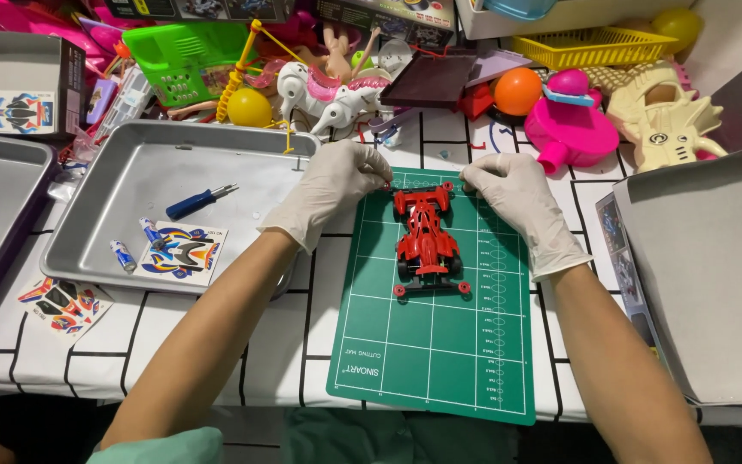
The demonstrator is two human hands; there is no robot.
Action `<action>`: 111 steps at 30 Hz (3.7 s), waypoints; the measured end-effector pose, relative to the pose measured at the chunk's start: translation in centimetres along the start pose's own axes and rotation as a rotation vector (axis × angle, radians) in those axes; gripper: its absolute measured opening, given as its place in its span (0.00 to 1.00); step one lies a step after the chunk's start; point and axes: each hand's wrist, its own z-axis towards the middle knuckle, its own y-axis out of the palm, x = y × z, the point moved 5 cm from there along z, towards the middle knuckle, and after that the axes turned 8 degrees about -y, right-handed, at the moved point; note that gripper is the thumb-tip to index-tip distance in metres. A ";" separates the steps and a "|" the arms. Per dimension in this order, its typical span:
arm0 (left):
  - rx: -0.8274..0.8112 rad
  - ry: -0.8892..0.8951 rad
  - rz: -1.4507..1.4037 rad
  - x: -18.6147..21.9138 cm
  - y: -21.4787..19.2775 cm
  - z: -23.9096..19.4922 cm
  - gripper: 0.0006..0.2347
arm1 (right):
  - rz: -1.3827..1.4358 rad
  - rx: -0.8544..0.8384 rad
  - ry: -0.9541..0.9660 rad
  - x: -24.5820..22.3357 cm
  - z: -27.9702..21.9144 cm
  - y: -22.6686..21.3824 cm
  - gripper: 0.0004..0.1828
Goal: Assembling a red model toy car on a green cutting mat, using a screwdriver to fasten small parts.
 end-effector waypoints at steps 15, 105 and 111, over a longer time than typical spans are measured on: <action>-0.074 -0.022 -0.030 0.9 -0.4 -0.8 0.07 | -0.012 -0.013 -0.043 0.0 -0.1 0.0 0.07; 0.411 -0.130 0.439 -18.0 -14.0 0.4 0.07 | -0.004 -0.023 0.004 0.0 -0.3 0.2 0.08; 0.312 -0.163 0.299 -16.5 -17.5 -5.1 0.13 | -0.001 -0.019 0.001 -1.0 -1.0 0.1 0.08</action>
